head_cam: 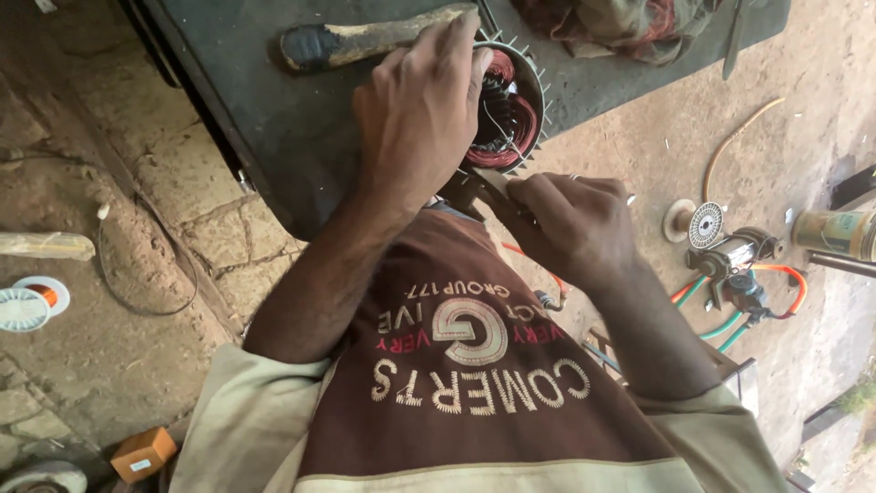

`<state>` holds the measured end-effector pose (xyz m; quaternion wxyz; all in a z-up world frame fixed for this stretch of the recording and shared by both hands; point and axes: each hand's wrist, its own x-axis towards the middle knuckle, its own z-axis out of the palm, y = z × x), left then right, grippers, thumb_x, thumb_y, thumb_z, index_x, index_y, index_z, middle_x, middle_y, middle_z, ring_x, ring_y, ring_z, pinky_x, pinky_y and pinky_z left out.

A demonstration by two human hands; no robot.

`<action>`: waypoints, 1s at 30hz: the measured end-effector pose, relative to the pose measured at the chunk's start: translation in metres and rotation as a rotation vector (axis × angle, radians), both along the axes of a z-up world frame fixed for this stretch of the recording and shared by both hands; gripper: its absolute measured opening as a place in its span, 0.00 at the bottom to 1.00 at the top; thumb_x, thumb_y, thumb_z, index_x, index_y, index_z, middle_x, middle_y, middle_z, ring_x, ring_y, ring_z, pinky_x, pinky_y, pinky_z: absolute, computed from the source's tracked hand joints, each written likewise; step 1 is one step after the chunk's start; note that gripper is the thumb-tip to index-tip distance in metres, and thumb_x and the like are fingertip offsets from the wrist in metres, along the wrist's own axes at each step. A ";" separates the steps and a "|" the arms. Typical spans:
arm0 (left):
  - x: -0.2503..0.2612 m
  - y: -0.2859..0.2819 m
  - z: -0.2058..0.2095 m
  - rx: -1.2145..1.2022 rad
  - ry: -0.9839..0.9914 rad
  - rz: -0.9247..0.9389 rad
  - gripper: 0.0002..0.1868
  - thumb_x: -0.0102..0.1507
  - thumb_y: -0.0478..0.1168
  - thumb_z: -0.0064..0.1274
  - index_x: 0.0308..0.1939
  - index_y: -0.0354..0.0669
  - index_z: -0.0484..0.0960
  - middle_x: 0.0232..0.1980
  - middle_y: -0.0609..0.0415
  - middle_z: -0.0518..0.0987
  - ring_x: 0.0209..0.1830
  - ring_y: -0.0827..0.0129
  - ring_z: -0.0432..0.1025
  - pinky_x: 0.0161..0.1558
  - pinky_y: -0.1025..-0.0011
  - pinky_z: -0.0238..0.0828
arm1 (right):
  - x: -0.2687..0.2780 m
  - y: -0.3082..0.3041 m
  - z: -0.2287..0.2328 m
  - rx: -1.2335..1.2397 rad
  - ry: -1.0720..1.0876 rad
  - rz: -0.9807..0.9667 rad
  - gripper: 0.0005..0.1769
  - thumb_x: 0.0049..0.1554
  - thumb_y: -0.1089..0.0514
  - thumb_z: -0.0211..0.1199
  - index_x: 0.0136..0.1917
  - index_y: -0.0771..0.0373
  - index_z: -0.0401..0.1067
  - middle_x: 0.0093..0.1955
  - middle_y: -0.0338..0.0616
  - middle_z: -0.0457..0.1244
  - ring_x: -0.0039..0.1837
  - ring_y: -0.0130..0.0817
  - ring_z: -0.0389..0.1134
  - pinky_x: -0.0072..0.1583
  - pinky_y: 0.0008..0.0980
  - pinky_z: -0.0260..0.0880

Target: The person manipulates a white wire and a metal electrical component with copper windings on a workbench. They thread the wire through the component, adjust it with their hands, and use a hammer and metal rod to tap the component.

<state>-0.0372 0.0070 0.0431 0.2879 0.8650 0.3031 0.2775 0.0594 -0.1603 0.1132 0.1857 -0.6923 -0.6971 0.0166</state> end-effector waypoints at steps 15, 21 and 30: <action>0.002 -0.001 -0.002 -0.018 0.014 0.008 0.20 0.73 0.48 0.51 0.64 0.39 0.75 0.58 0.45 0.83 0.47 0.48 0.82 0.40 0.54 0.81 | -0.028 0.016 -0.024 0.125 0.112 -0.301 0.25 0.58 0.55 0.79 0.34 0.61 0.63 0.25 0.41 0.58 0.26 0.32 0.61 0.32 0.35 0.60; 0.006 0.002 -0.004 -0.057 -0.073 0.004 0.18 0.75 0.47 0.50 0.63 0.41 0.75 0.56 0.46 0.83 0.48 0.51 0.82 0.47 0.55 0.81 | 0.037 -0.017 -0.012 0.121 0.236 -0.306 0.14 0.64 0.60 0.76 0.42 0.63 0.73 0.32 0.38 0.67 0.34 0.22 0.69 0.37 0.26 0.68; -0.016 -0.009 0.016 0.047 -0.224 -0.031 0.07 0.73 0.40 0.57 0.55 0.45 0.81 0.60 0.55 0.80 0.65 0.55 0.71 0.63 0.50 0.66 | 0.143 0.035 -0.056 0.209 0.112 -0.369 0.10 0.66 0.62 0.74 0.52 0.71 0.76 0.34 0.46 0.68 0.33 0.30 0.66 0.38 0.31 0.60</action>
